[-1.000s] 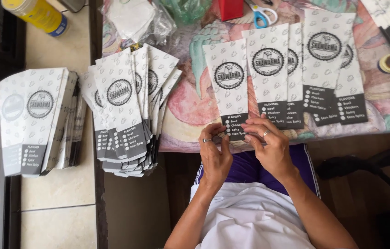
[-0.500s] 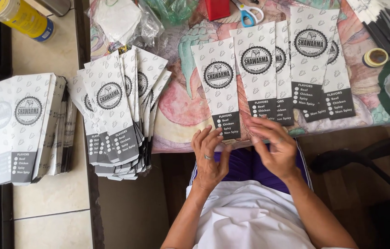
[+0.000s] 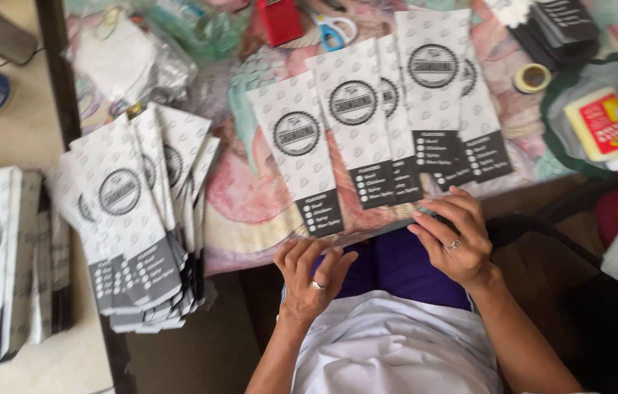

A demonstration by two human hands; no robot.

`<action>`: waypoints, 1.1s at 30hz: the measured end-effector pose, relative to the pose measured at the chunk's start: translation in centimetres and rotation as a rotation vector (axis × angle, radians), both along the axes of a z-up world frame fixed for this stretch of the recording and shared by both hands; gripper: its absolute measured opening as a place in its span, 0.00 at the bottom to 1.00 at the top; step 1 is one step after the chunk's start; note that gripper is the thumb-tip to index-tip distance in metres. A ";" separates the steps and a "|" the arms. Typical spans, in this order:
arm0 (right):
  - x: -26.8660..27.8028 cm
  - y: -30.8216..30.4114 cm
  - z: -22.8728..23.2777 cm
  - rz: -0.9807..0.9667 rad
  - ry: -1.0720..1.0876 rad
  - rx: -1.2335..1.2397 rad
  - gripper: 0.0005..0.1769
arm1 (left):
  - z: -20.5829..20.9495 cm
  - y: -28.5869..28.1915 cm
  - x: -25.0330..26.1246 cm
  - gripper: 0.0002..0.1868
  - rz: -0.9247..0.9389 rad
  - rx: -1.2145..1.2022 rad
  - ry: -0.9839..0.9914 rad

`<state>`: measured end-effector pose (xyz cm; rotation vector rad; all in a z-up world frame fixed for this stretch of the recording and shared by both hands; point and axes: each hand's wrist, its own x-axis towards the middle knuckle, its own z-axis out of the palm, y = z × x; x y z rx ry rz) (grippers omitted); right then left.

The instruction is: The person organizes and glues paper shawarma sleeves by hand, applying adhesive to the edges and pressing them together one at a time.

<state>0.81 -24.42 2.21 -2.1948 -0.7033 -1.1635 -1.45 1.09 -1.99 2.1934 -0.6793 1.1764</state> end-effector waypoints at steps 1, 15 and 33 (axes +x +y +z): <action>-0.1 -0.1 0.3 -0.019 -0.001 -0.005 0.12 | 0.2 -0.9 0.3 0.26 -0.019 -0.005 -0.001; 1.3 0.2 -2.9 0.029 -0.049 0.033 0.02 | 1.9 -5.0 3.9 0.05 -0.119 0.057 0.002; 1.0 -25.7 -1.7 -0.679 0.148 0.103 0.10 | 2.4 -4.7 2.6 0.11 -0.112 0.200 0.159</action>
